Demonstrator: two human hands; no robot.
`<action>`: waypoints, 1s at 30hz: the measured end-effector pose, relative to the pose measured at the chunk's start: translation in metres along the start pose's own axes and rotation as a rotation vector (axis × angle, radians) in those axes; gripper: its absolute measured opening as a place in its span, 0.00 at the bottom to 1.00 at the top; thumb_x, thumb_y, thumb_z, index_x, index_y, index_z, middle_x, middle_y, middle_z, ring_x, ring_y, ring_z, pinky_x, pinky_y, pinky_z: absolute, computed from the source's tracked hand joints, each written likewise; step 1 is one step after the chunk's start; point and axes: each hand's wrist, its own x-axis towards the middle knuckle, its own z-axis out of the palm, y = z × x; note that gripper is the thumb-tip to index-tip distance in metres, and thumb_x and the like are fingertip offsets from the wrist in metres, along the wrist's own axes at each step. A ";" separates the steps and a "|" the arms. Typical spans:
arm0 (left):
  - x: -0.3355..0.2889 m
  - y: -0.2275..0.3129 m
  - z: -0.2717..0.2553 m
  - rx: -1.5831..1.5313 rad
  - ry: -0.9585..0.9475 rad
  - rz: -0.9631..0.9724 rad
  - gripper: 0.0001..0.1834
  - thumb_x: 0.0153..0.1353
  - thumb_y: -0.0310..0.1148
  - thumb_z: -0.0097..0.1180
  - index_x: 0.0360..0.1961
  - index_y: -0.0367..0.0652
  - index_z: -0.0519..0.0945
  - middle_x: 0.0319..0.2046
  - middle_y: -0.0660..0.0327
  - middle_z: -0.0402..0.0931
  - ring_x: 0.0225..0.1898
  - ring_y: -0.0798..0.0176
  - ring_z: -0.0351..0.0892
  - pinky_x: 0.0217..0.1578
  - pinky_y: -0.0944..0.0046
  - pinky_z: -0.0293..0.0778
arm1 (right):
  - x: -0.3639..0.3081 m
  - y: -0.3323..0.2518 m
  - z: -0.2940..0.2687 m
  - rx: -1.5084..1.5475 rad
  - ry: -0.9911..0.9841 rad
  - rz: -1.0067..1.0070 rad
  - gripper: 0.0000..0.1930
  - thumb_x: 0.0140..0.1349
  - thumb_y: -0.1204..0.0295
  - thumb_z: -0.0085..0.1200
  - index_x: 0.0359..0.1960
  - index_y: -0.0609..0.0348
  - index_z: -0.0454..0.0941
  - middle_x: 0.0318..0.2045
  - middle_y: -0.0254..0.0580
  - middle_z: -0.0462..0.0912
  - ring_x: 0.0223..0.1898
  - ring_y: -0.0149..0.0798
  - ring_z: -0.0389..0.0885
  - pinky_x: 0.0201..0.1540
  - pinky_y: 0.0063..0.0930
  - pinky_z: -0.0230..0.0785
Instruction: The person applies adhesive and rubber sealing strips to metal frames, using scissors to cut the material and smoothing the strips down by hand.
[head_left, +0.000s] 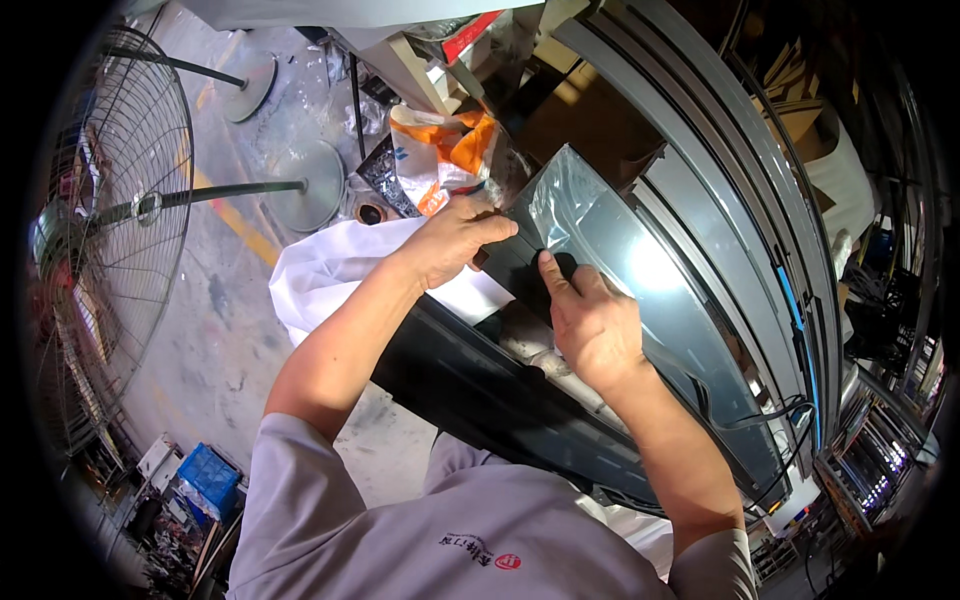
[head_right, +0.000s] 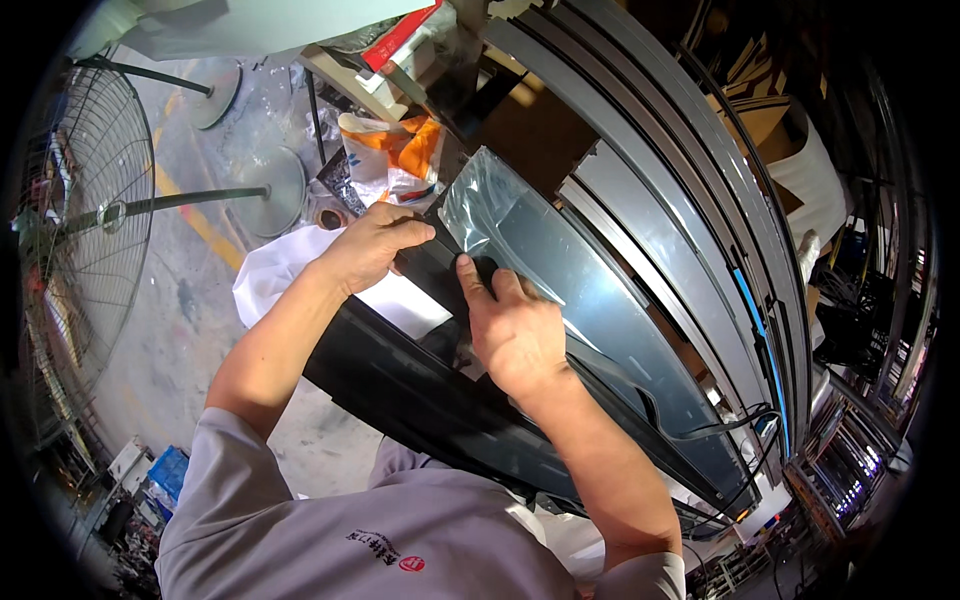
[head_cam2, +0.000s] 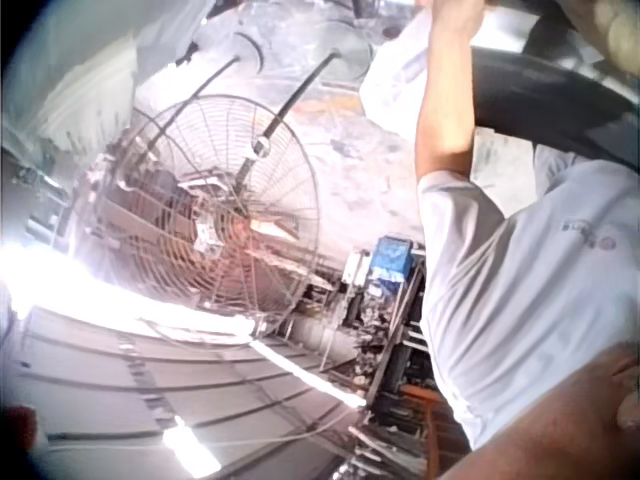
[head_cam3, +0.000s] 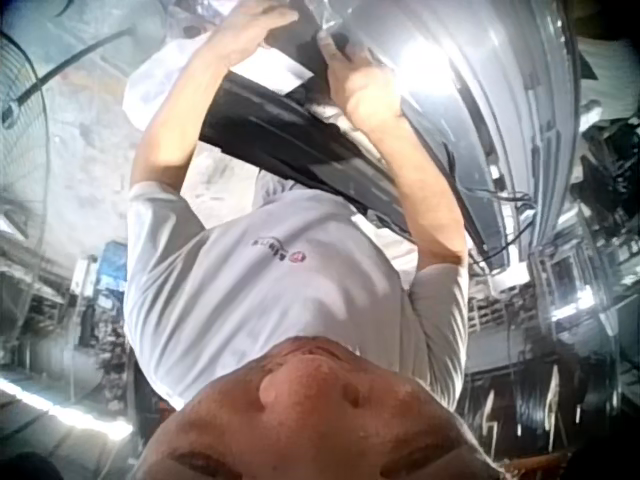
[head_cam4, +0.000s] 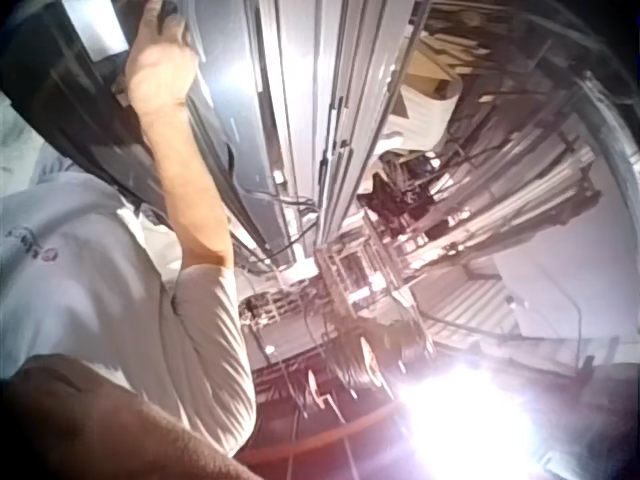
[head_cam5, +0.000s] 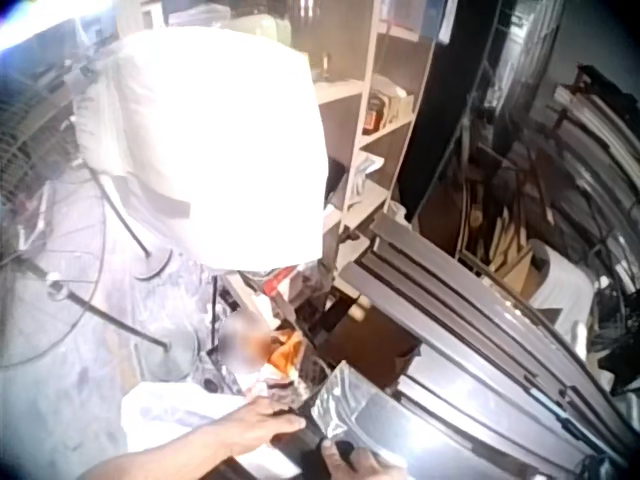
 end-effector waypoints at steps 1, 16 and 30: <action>0.001 -0.002 0.000 -0.025 0.000 0.016 0.16 0.60 0.41 0.63 0.35 0.36 0.80 0.26 0.68 0.72 0.23 0.74 0.69 0.22 0.70 0.68 | 0.001 -0.001 -0.003 -0.003 -0.019 0.001 0.28 0.52 0.76 0.57 0.59 0.48 0.78 0.30 0.41 0.75 0.29 0.44 0.80 0.29 0.36 0.77; 0.004 -0.010 0.005 -0.025 0.029 0.084 0.10 0.55 0.26 0.67 0.34 0.29 0.80 0.28 0.64 0.77 0.31 0.70 0.75 0.34 0.70 0.69 | 0.015 -0.014 -0.028 -0.108 -0.280 -0.006 0.32 0.53 0.75 0.55 0.64 0.48 0.71 0.34 0.46 0.77 0.34 0.44 0.82 0.33 0.32 0.78; 0.004 0.001 0.003 0.085 -0.017 0.094 0.19 0.53 0.31 0.71 0.39 0.25 0.79 0.32 0.60 0.79 0.31 0.68 0.77 0.33 0.69 0.73 | -0.089 0.022 -0.016 -0.213 -0.115 0.168 0.37 0.48 0.76 0.55 0.65 0.38 0.72 0.33 0.42 0.72 0.33 0.44 0.78 0.32 0.34 0.77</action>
